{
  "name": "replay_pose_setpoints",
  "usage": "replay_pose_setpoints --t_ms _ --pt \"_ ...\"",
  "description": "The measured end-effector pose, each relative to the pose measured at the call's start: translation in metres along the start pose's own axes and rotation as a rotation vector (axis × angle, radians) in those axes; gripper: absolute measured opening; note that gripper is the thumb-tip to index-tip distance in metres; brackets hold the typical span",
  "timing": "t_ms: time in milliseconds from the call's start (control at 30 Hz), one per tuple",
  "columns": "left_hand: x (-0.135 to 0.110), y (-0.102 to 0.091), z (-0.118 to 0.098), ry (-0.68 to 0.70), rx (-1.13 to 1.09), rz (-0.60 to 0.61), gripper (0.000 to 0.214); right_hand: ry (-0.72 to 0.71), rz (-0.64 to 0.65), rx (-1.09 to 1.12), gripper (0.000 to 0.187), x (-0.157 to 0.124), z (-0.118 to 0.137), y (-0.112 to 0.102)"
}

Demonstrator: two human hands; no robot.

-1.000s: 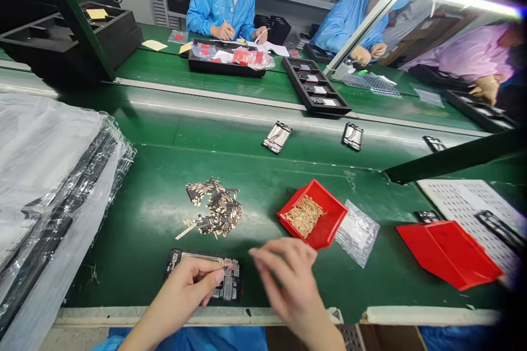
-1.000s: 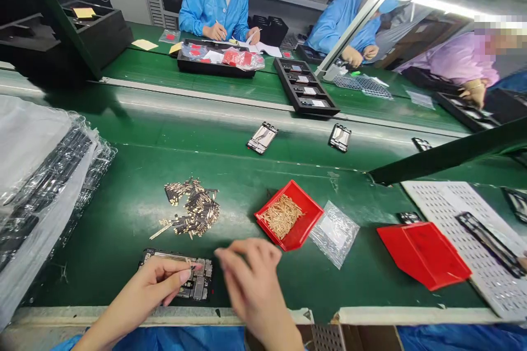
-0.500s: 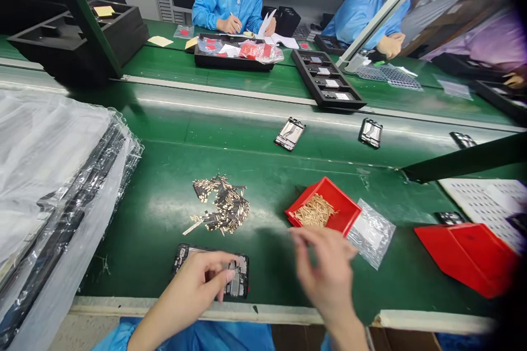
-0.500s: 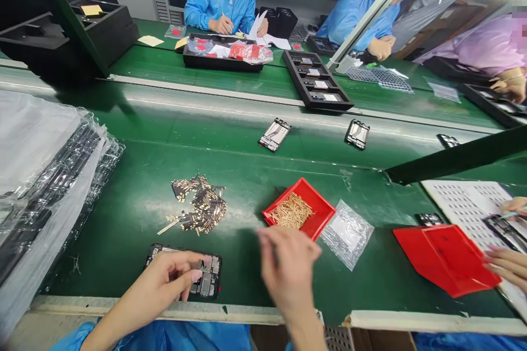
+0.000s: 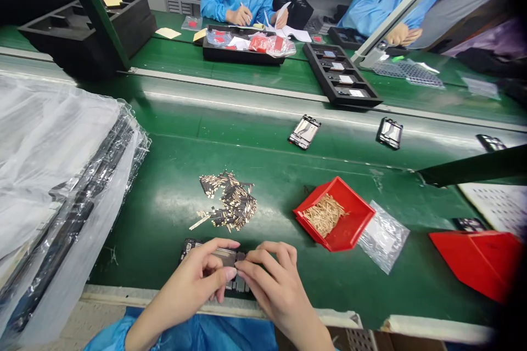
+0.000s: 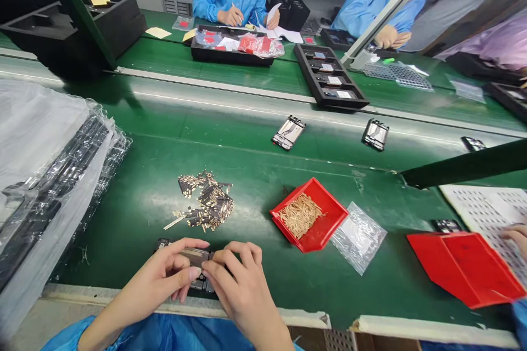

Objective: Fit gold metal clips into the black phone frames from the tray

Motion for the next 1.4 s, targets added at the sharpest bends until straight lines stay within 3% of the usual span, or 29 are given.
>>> replay_pose_setpoints --t_ms 100,167,233,300,433,567,800,1400 --pt "-0.01 -0.015 -0.021 0.256 0.297 -0.184 0.034 0.12 0.053 0.183 0.013 0.002 -0.01 0.005" --pt "-0.018 -0.013 -0.034 0.426 0.342 -0.173 0.034 0.178 0.098 0.308 0.013 0.001 -0.013 0.009" --pt "-0.022 -0.01 -0.04 0.502 0.317 -0.1 0.036 0.209 0.143 0.413 0.015 -0.001 -0.014 0.013" --pt "-0.023 -0.013 -0.039 0.496 0.365 -0.095 0.042 0.244 0.146 0.467 0.017 -0.002 -0.019 0.014" --pt "-0.024 -0.028 -0.029 0.465 0.802 -0.284 0.064 0.381 0.06 0.447 0.02 -0.005 -0.042 0.012" --pt "-0.024 -0.029 -0.011 0.459 1.047 -0.249 0.087 0.44 0.104 0.38 0.021 -0.006 -0.054 0.019" --pt "-0.027 -0.027 -0.006 0.51 1.066 -0.175 0.087 0.409 0.167 0.309 0.019 -0.001 -0.053 0.025" --pt "-0.025 -0.027 -0.006 0.487 1.034 -0.172 0.09 0.34 0.157 0.287 0.012 -0.004 -0.052 0.028"
Point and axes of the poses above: each hand's wrist, its own x-axis towards the middle knuckle, its own y-axis out of the palm, z = x × y, the point moved 8 cm from there along x, towards the middle knuckle, and after that the axes turned 10 degrees about x, right-handed, at the moved point
